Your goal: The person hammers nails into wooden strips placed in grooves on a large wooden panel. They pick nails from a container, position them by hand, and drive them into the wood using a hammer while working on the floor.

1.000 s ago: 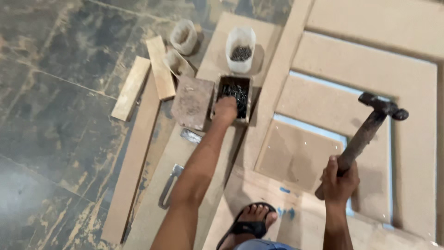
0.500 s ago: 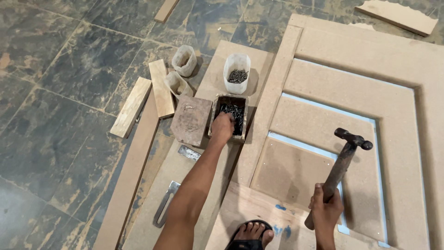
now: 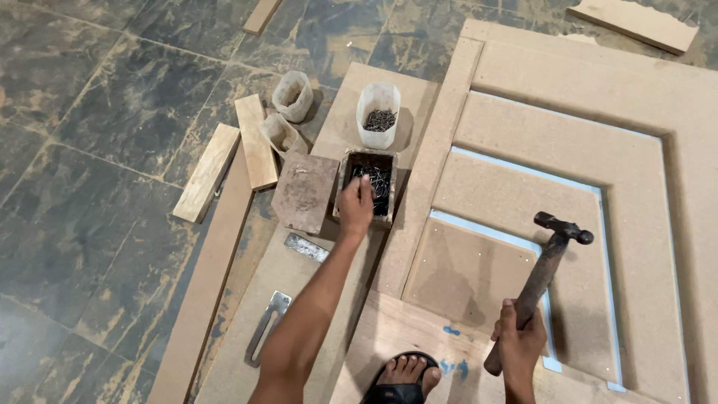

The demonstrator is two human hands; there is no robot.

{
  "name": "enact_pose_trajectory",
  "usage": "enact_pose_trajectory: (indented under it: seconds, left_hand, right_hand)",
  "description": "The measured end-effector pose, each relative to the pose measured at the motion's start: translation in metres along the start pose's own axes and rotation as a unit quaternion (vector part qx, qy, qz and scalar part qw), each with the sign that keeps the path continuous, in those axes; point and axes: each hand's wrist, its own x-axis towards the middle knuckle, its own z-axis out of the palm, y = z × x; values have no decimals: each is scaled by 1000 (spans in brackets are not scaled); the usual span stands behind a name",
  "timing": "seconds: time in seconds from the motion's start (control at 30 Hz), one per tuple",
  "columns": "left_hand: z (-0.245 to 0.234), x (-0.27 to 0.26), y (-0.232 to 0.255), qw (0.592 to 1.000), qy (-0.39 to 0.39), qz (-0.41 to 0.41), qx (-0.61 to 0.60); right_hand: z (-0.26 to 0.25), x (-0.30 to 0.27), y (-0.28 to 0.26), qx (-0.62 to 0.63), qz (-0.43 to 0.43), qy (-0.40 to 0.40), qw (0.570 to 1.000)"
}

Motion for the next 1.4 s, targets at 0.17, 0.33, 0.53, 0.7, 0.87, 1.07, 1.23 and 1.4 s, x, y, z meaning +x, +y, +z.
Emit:
enact_pose_trajectory:
  seconds: [0.17,0.33,0.53,0.7,0.87,1.07,1.23,1.4]
  left_hand:
    - [36,-69,23,977,-76,-4,-201]
    - [68,-123,31,974,-174,63,-130]
    - [104,-137,25,968,-172,164,-82]
    - [120,-139,22,974,-152,165,-37]
    - [109,-143,27,971,-163,169,-43]
    - [101,-145,39,968,-156,196,-29]
    - [100,-147,40,969,-158,189,-13]
    - [103,-146,37,969,-154,193,-10]
  right_hand:
    - [5,-2,11,-2,13,-19,1000]
    - [9,4,27,17,41,-47,998]
    - [12,51,42,-6,6,-88,996]
    - [16,73,43,12,48,-94,994]
    - [16,68,44,27,71,-88,993]
    - [16,69,42,52,88,-86,991]
    - [17,69,45,38,106,-67,991]
    - [16,75,54,39,103,-77,991]
